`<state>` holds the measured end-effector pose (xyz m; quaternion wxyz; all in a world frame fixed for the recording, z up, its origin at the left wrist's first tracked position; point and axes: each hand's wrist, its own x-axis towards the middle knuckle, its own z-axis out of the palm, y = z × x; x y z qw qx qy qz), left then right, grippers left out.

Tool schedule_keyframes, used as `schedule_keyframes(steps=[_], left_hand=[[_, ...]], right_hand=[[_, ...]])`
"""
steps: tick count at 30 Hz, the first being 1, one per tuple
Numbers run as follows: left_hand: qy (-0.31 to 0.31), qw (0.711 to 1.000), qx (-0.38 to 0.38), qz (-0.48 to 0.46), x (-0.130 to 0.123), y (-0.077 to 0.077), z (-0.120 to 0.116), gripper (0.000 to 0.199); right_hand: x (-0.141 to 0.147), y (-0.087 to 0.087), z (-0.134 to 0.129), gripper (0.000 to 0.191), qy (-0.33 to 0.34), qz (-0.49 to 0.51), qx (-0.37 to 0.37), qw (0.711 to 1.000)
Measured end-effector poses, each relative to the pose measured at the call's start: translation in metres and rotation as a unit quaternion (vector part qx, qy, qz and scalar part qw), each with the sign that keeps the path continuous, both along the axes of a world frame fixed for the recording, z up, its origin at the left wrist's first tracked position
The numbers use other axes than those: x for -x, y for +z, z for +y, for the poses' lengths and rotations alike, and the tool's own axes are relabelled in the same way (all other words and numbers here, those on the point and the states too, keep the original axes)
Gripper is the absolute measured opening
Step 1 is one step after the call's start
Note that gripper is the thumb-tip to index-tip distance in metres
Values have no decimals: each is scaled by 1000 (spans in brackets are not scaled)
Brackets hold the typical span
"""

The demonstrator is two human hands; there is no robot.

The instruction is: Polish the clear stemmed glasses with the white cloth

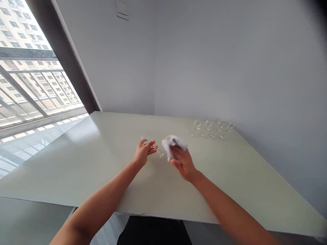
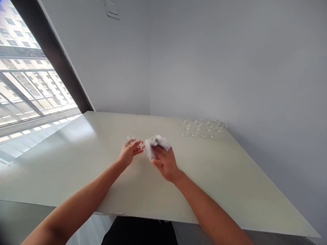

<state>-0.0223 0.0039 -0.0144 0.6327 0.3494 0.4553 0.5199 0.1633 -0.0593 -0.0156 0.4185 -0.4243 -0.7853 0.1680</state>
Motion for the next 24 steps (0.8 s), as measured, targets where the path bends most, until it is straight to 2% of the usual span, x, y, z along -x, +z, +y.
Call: schedule_keyframes(steps=[3, 6, 9, 11, 12, 14, 17, 19, 21, 24], left_hand=[[-56, 998, 13, -28, 0, 1, -4, 45], [-110, 992, 2, -64, -2, 6, -12, 36], [-126, 988, -14, -89, -3, 11, -18, 31], [-132, 984, -23, -117, -5, 13, -20, 28], [-136, 982, -25, -130, -6, 13, -21, 26], [-146, 977, -29, -151, -9, 12, -22, 25], [-145, 975, -37, -166, -13, 10, -23, 25], [-132, 975, -32, -174, -15, 8, -23, 26], [-104, 977, -25, -182, -17, 8, -24, 26], [-48, 982, -40, -178, -19, 13, -28, 29]], right_hand=[[12, 2, -8, 37, 72, -164, -59, 982], [18, 0, -6, 35, 78, -188, -58, 977], [13, 3, -2, 31, 105, -76, -26, 991], [10, 7, 0, 31, 107, 61, 35, 992], [9, 8, 0, 31, 99, 135, 79, 983], [10, 8, 3, 32, 90, 288, 180, 936], [15, 2, 7, 34, 108, 475, 305, 818], [18, -2, 10, 39, 116, 543, 352, 753], [20, -5, 12, 41, 115, 579, 372, 716], [21, -10, 14, 36, 98, 602, 372, 700]])
